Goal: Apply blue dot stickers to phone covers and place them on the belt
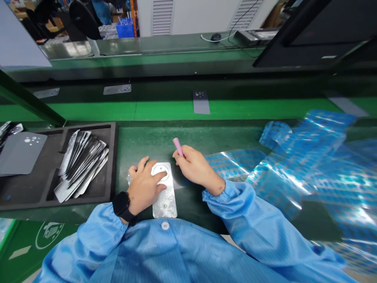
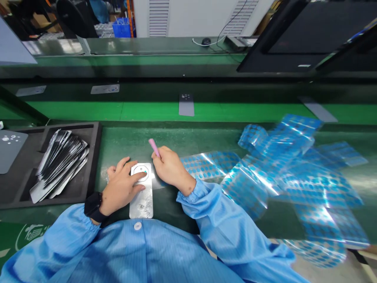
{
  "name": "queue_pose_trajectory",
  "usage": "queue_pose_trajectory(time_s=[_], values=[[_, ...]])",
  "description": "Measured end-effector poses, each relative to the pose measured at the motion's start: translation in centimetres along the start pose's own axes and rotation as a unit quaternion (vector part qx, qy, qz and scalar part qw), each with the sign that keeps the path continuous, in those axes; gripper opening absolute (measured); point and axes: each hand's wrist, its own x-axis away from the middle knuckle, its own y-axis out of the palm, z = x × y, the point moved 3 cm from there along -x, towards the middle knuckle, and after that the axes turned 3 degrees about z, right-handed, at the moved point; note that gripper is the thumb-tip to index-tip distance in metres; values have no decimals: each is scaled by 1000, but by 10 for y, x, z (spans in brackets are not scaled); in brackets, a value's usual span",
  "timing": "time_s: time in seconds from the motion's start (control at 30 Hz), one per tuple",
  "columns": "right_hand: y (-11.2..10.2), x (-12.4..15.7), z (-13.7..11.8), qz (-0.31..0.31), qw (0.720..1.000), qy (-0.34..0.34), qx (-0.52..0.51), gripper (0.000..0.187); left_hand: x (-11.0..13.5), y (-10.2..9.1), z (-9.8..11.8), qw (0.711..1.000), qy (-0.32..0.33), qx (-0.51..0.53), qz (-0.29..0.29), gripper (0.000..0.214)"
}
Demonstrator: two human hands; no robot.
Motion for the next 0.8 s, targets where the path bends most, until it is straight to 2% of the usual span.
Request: queue_pose_trajectory(time_s=[0.1,0.2,0.4,0.47,0.5,0.57,0.67,0.73,0.8], values=[[9,3,-6,-73,993,-47,74,22,1,2,0,1000,2,8,15,30],[18,3,-11,-146,979,-52,130,19,1,3,1,999,5,13,29,30],[18,0,-16,-190,965,-40,178,12,1,6,2,998,4,42,44,24],[18,-8,-19,-203,966,-26,157,13,3,7,0,995,7,45,88,25],[18,-16,-21,-207,968,-19,138,14,4,6,-1,991,9,46,128,25],[16,-44,-29,-189,977,-12,100,14,6,4,-6,971,11,47,234,22],[-3,-112,-40,-62,991,-15,121,18,6,2,-15,930,10,52,363,14],[-24,-154,-40,11,985,11,171,32,4,2,-19,917,3,49,396,11],[-43,-181,-33,49,977,38,203,43,3,3,-22,914,-14,48,403,10]])
